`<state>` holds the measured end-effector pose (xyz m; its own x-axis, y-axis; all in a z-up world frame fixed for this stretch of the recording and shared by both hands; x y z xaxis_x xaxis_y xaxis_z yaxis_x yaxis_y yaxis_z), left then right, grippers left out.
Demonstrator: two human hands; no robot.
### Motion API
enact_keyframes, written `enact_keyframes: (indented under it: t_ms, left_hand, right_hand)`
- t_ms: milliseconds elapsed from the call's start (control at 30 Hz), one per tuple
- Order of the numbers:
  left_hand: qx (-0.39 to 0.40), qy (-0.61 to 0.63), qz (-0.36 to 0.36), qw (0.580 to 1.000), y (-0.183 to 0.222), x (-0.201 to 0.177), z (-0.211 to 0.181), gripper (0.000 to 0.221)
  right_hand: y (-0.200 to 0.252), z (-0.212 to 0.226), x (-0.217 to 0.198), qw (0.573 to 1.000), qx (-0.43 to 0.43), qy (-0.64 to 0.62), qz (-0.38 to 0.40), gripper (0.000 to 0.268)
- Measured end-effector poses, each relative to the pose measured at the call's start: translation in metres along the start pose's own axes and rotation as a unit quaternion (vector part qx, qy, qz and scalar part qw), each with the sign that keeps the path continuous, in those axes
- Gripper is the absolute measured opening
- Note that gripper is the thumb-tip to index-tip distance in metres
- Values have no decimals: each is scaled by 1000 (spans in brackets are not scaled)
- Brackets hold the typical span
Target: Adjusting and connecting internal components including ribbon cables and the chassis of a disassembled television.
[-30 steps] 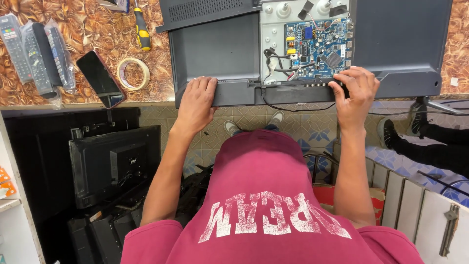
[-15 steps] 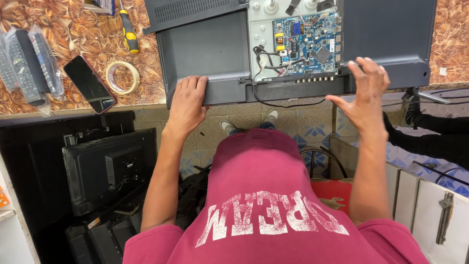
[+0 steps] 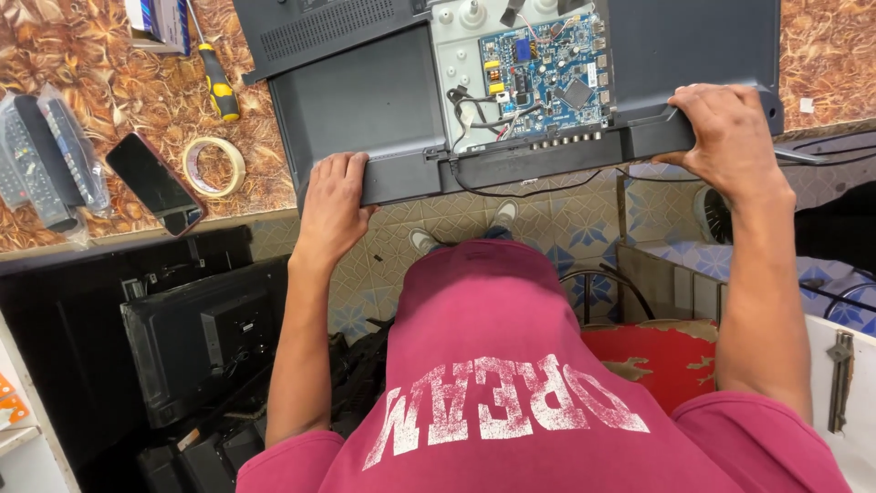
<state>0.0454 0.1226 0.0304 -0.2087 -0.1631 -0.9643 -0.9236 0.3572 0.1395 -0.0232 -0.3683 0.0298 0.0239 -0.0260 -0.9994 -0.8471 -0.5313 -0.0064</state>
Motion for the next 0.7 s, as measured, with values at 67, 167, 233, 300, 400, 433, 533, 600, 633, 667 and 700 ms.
enact_keyframes:
  t_ms: [67,167,233,300,400,433,533,600,633,667,700]
  left_hand:
    - [-1,0,1,1000,0,0,0,71]
    - [-1,0,6,1000,1,1,1,73]
    - [-1,0,8,1000,2,2,0,75]
    - [4,-9,-13,1000,5,0,-2,75]
    - [-16,-24,1,1000,5,4,-7,82]
    - [-14,-24,2,1000,3,10,-12,82]
    - [-42,-40,5,998,-2,29,-24,106]
    - [-10,-42,-35,998,-5,36,-41,110]
    - [-9,-42,-36,998,-7,37,-47,110]
    - [18,-30,-51,998,-8,35,-55,102]
    - [43,-20,-67,997,-8,33,-63,95]
  right_hand:
    - [-1,-2,0,1000,-1,2,10,88]
    - [2,-4,4,1000,-11,18,6,89]
    - [5,-5,8,999,-20,34,-7,89]
    - [7,-5,12,998,-25,52,-31,86]
    - [7,-3,9,998,-27,37,-42,85]
    - [7,-4,10,998,-25,37,-41,85]
    - [7,-5,11,998,-24,44,-31,87]
    - [6,-5,9,998,-30,32,-39,87]
    - [7,-6,9,998,-29,33,-38,87]
    - [7,-6,9,998,-29,33,-38,86]
    - [6,-5,9,998,-29,32,-39,86]
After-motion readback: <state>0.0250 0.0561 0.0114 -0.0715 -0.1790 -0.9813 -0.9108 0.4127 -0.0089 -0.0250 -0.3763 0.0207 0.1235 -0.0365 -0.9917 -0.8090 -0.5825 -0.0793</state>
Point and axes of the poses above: each hand's wrist, its own y-axis away from the middle knuckle, its own x-axis out of the palm, z = x × y, the point moved 7 cm from there along -y, towards the middle knuckle, and after that the axes turned 15 degrees about -x, right-handed, at the moved point
